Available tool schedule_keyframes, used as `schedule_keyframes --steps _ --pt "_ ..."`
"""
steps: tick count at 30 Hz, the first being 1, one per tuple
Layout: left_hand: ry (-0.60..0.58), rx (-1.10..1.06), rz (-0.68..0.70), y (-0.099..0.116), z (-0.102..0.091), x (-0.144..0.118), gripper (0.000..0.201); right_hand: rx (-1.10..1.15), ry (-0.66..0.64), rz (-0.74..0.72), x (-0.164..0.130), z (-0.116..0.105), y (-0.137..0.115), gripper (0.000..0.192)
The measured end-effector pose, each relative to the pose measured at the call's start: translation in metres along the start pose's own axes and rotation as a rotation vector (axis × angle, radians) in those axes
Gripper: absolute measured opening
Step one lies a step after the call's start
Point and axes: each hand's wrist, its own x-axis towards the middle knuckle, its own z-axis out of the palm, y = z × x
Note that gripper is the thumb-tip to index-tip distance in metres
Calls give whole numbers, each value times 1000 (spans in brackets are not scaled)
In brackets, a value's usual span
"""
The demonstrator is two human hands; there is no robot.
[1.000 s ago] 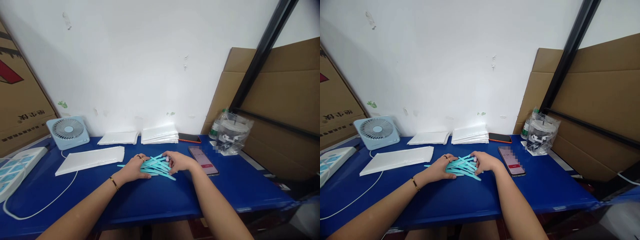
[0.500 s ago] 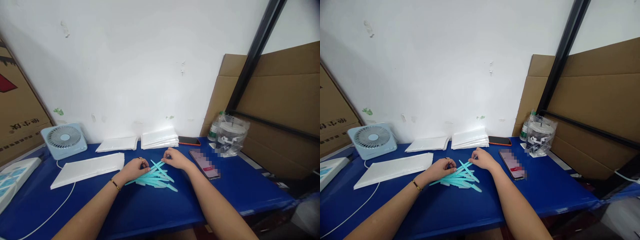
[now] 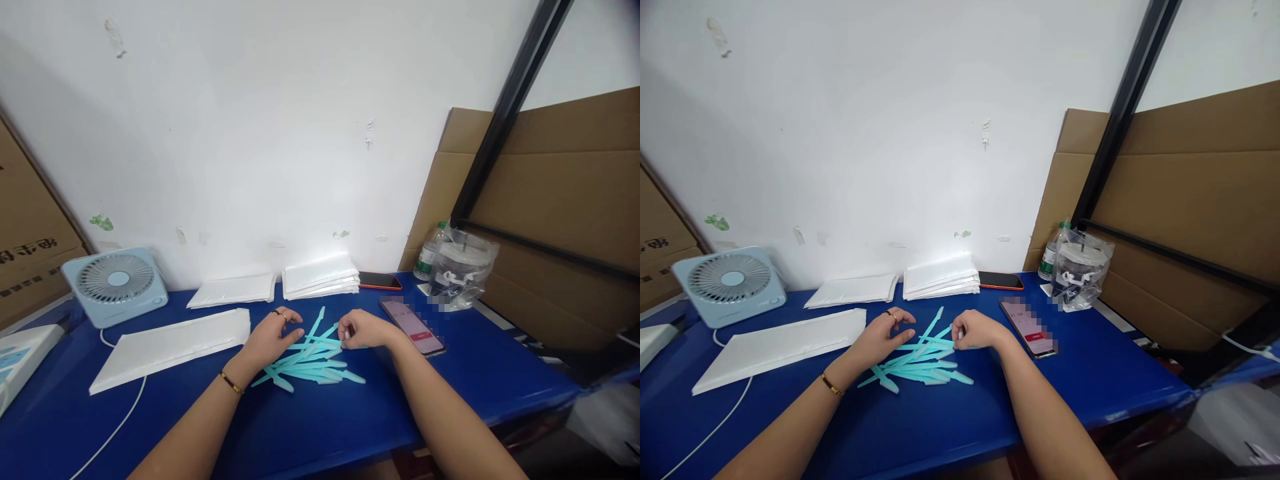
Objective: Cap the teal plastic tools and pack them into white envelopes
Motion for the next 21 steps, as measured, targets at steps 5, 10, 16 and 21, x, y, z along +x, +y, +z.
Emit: schedule_keyframes --steps 5,10,16,21 --pt "-15 163 135 10 4 0 30 -91 142 -199 21 -1 -29 10" --pt "-31 234 -8 -2 -3 1 34 45 191 -158 42 2 -30 18" --pt "7 238 -31 -21 -8 6 33 141 182 -73 37 -8 16 27" --pt "49 295 -118 -35 2 11 29 -115 282 1 32 -17 39 22"
